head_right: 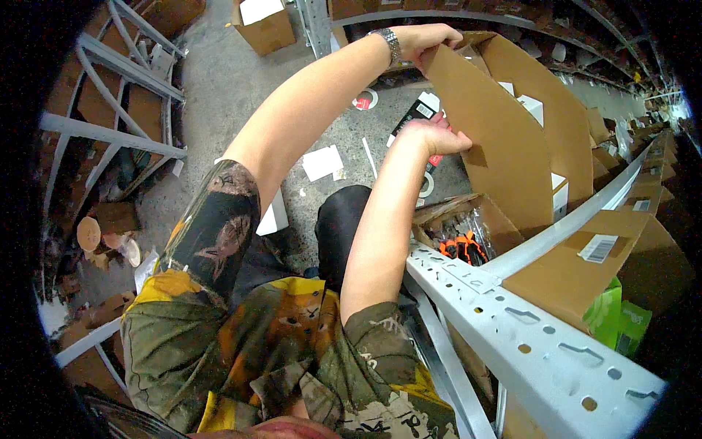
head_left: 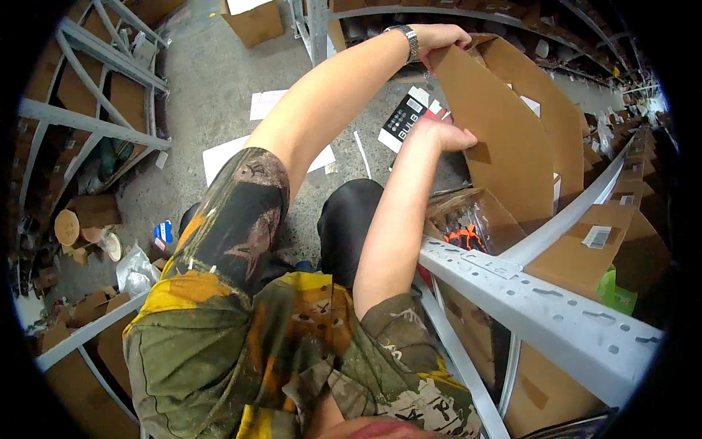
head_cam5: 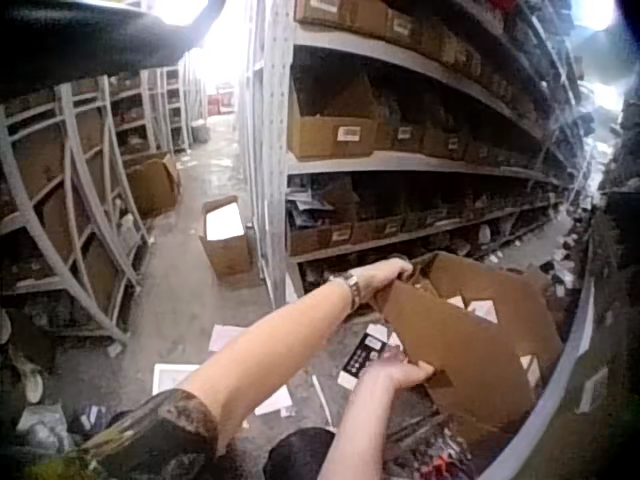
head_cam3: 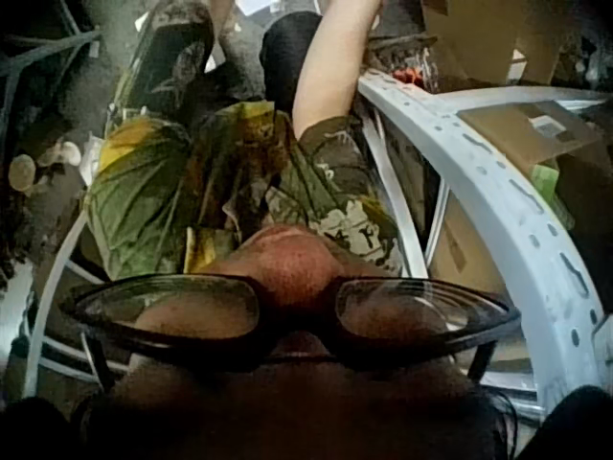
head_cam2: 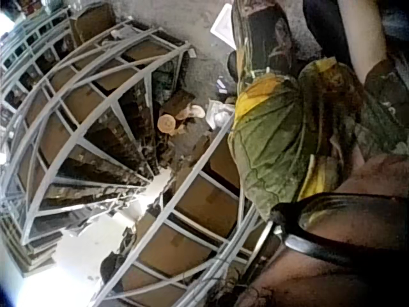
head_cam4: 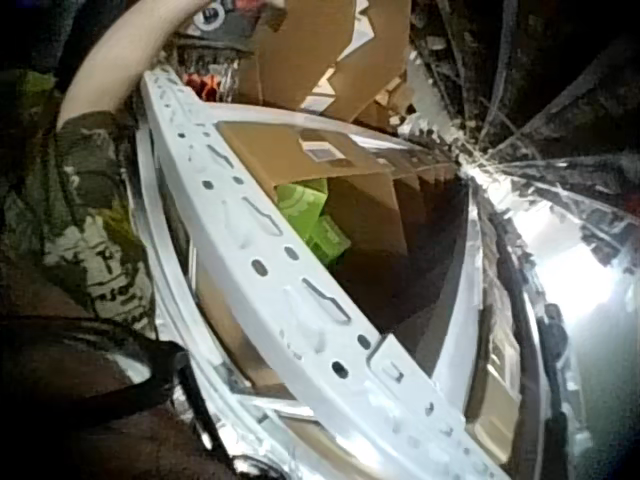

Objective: The person sits on the floor and transfers various tools, including screwdrivers and pliers, from a white styrofoam tray into a cardboard box. They also place small white boxes and plastic-wrapped items into the box, arranging them carefully.

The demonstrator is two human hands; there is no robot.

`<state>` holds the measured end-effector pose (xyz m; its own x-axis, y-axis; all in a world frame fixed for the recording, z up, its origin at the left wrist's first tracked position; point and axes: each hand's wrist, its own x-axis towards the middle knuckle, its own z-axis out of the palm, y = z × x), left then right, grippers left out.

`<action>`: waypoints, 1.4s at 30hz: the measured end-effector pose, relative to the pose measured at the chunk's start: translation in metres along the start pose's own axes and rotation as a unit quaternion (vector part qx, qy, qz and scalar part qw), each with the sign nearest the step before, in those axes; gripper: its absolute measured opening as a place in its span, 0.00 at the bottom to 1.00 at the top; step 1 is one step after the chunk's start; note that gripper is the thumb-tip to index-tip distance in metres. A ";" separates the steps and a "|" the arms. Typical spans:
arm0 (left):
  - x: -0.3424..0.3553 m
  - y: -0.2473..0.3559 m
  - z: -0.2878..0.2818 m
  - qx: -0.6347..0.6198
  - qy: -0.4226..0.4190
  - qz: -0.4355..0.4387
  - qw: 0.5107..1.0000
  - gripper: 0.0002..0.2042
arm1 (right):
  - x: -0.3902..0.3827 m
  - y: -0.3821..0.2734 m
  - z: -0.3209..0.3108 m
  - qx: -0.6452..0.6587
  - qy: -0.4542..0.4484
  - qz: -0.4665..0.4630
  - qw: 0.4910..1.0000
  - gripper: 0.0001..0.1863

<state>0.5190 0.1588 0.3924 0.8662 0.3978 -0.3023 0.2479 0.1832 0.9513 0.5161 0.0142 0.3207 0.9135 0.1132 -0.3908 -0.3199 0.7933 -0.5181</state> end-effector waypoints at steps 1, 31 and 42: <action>-0.003 -0.002 -0.010 0.001 0.005 -0.001 1.000 0.10 | 0.002 0.004 -0.005 0.004 -0.017 -0.004 1.000 0.26; -0.294 -0.262 -0.018 -0.332 0.536 0.249 0.735 0.05 | -0.068 0.041 -0.003 -0.044 -0.378 0.231 0.896 0.30; -0.363 -0.333 0.049 -0.351 0.621 0.254 0.653 0.05 | -0.064 0.077 0.011 -0.122 -0.487 0.305 0.810 0.32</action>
<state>0.1430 -0.0909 0.1880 -0.3682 0.9104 -0.1887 -0.5723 -0.0620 0.8177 0.4357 0.0751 0.3145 0.2953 0.9509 0.0931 -0.7177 0.2851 -0.6353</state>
